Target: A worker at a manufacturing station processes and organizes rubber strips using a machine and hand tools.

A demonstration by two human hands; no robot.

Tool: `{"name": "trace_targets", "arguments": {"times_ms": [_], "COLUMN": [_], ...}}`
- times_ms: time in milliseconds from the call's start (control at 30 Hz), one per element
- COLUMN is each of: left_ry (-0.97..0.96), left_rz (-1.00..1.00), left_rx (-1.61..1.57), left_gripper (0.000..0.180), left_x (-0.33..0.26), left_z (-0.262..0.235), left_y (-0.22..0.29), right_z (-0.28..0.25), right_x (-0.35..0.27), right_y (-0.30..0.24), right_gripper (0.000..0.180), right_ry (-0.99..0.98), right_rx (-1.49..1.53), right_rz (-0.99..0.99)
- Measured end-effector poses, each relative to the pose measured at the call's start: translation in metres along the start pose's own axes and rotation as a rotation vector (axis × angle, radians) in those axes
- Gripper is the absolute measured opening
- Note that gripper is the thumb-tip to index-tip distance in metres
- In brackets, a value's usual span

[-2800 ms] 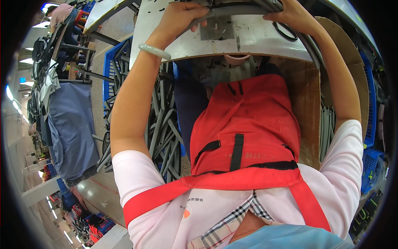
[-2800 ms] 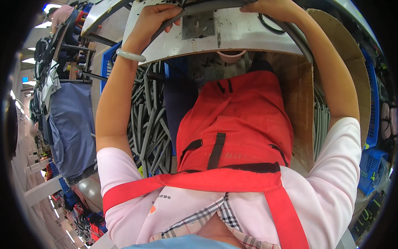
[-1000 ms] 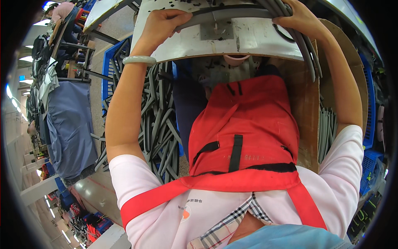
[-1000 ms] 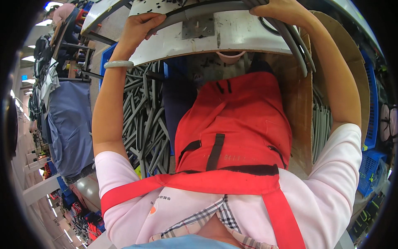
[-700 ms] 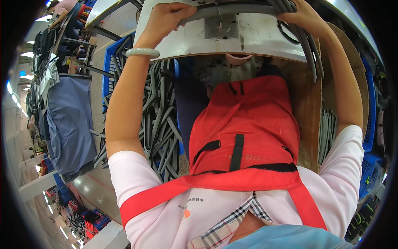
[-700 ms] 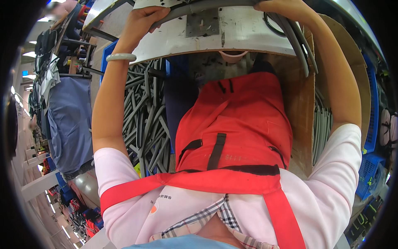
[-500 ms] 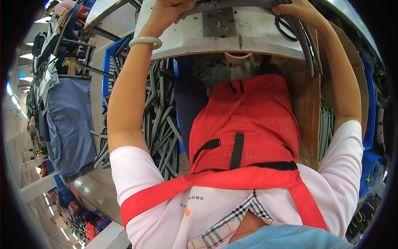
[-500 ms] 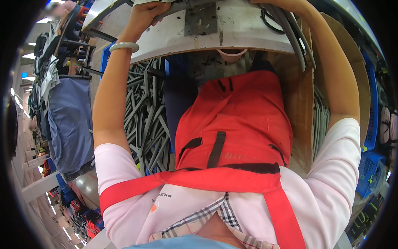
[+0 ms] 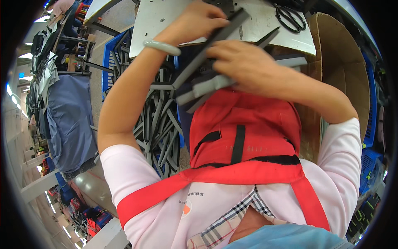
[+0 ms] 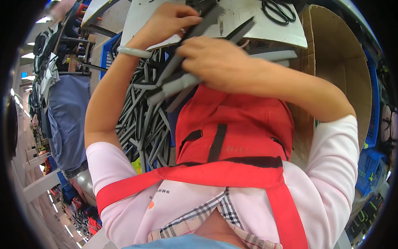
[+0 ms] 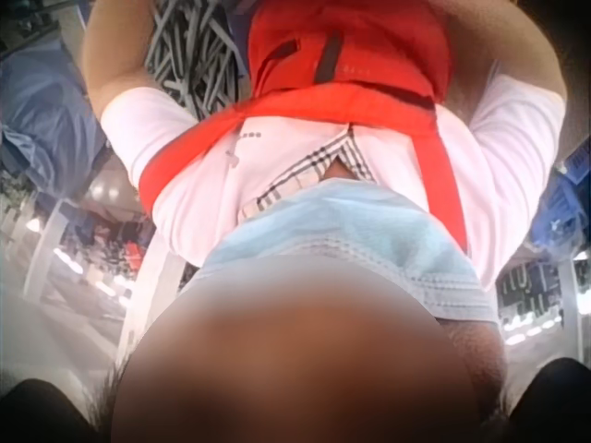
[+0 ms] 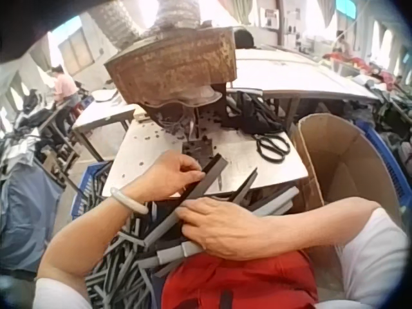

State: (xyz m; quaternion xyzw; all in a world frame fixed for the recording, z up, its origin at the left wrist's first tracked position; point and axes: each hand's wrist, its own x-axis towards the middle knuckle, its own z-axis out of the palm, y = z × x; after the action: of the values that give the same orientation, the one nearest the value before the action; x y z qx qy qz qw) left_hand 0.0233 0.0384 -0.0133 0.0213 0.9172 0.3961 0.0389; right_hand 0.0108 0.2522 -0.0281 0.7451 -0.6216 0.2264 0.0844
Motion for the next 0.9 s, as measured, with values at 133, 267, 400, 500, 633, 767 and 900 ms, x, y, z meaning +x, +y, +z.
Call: {"name": "trace_targets", "arguments": {"times_ms": [133, 267, 400, 500, 633, 767, 900], "left_ry": [0.060, -0.042, -0.126, -0.136, 0.184, 0.171, 0.243], "left_rz": [0.108, -0.101, -0.250, -0.189, -0.006, -0.001, 0.019], "left_rx": [-0.213, -0.273, -0.256, -0.186, -0.312, -0.221, -0.152], "left_gripper": [0.027, 0.044, 0.048, 0.034, 0.038, 0.043, 0.041], "left_x": [0.003, -0.017, -0.062, -0.065, -0.046, -0.029, -0.017], "left_z": [0.024, 0.012, 0.009, 0.000, -0.015, -0.026, -0.027], "left_y": [0.031, -0.033, -0.056, -0.032, -0.003, 0.016, -0.002], "right_z": [0.033, -0.012, -0.065, -0.090, -0.124, -0.132, -0.114], "right_x": [0.018, -0.007, -0.044, -0.038, -0.031, -0.038, -0.038], "right_y": [0.002, 0.045, 0.072, 0.070, 0.074, 0.091, 0.103], "right_gripper": [0.034, 0.034, 0.049, 0.058, 0.043, 0.037, 0.033], "right_ry": [-0.195, -0.136, 0.044, -0.033, -0.014, -0.026, 0.056], "right_rx": [-0.174, -0.081, -0.004, -0.025, 0.220, 0.350, 0.485], "right_rz": [0.172, 0.323, 0.675, 0.835, 0.941, 1.020, 1.046]}}
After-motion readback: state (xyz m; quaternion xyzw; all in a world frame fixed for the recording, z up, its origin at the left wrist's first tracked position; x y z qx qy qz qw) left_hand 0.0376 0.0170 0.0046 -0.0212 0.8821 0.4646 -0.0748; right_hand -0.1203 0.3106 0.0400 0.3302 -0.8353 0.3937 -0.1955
